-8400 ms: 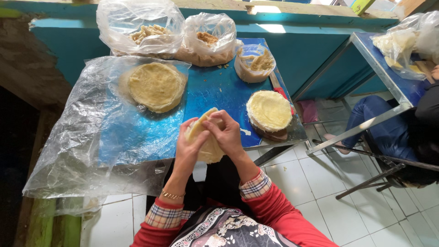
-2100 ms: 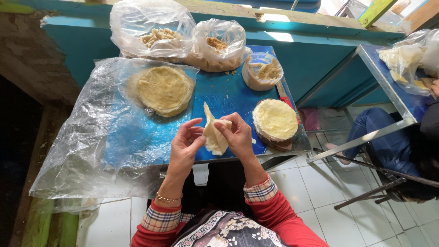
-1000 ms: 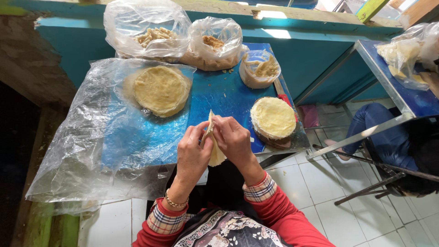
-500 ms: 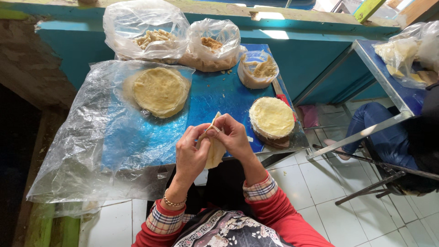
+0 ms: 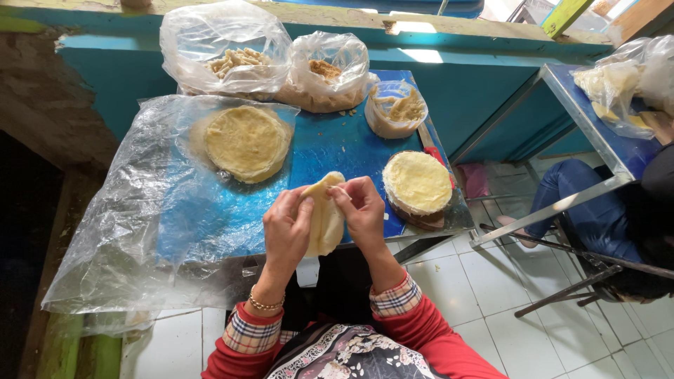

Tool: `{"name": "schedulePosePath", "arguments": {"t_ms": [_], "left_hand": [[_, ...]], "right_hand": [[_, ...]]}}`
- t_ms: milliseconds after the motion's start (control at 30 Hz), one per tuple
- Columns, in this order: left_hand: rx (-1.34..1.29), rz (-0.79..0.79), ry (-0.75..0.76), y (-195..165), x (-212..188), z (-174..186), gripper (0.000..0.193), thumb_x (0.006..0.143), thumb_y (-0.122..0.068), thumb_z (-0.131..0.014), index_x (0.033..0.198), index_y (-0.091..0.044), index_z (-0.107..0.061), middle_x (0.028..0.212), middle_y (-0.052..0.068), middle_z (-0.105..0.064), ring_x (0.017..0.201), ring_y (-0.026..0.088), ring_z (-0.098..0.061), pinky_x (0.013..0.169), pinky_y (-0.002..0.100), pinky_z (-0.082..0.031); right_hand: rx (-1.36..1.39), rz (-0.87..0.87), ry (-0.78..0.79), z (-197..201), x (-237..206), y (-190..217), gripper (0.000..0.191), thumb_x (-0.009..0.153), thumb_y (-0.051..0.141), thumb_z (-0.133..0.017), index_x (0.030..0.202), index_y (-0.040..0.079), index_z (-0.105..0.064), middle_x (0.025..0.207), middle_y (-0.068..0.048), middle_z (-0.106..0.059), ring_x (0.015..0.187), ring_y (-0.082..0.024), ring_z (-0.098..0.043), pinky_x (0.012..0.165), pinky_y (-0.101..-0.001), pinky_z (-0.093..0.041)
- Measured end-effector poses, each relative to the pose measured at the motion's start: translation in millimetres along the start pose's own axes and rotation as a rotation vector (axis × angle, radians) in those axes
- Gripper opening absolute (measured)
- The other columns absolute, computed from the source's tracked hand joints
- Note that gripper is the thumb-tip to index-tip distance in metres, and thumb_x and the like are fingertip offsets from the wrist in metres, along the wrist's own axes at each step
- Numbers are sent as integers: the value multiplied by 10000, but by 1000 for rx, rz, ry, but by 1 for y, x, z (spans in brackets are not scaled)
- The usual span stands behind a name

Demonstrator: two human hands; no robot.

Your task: The person sits at a table and stretches thin dough sheets by hand, pulling and spreading each sheet before stacking it onto piles on the table. Near the end, the person uses a knife to cut through a thick stack of the layered dough sheets.

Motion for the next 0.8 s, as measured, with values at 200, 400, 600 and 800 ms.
{"name": "schedulePosePath", "arguments": {"t_ms": [200, 400, 600, 800], "left_hand": [[104, -183, 64, -9, -9, -2, 226, 950, -62, -614, 1149, -61, -722, 952, 121, -675, 806, 272, -699, 696, 365, -555], [80, -230, 64, -17, -11, 4, 228, 964, -22, -633, 1179, -60, -702, 936, 115, -661, 767, 257, -691, 659, 359, -554], [186, -330, -48, -20, -15, -1, 267, 956, 7, -654, 1215, -41, -698, 926, 99, -654, 759, 243, -681, 658, 355, -550], [157, -375, -83, -17, -17, -6, 282, 950, 29, -665, 1222, -46, -690, 966, 107, -668, 798, 250, -695, 675, 356, -560]], "right_hand": [[2, -88, 171, 12, 3, -11, 329, 886, 72, -810, 1075, 71, -541, 972, 13, -628, 896, -50, -617, 771, -208, -521], [68, -172, 163, 23, 13, -4, 285, 897, 72, -823, 1082, 65, -606, 847, 34, -610, 779, -27, -565, 686, -193, -470], [-64, -139, 52, 17, 1, 3, 139, 988, 86, -796, 1017, 38, -668, 819, 20, -607, 732, -28, -518, 618, -200, -402], [-9, -105, 152, 14, 4, 7, 199, 891, 85, -773, 1022, 85, -623, 982, 10, -643, 894, -38, -618, 725, -207, -532]]}}
Point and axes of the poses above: each hand's wrist, its own x-axis towards the middle knuckle, its own z-axis out of the back of the hand, y = z × x, the point moved 1 cm from there along x, towards the middle knuckle
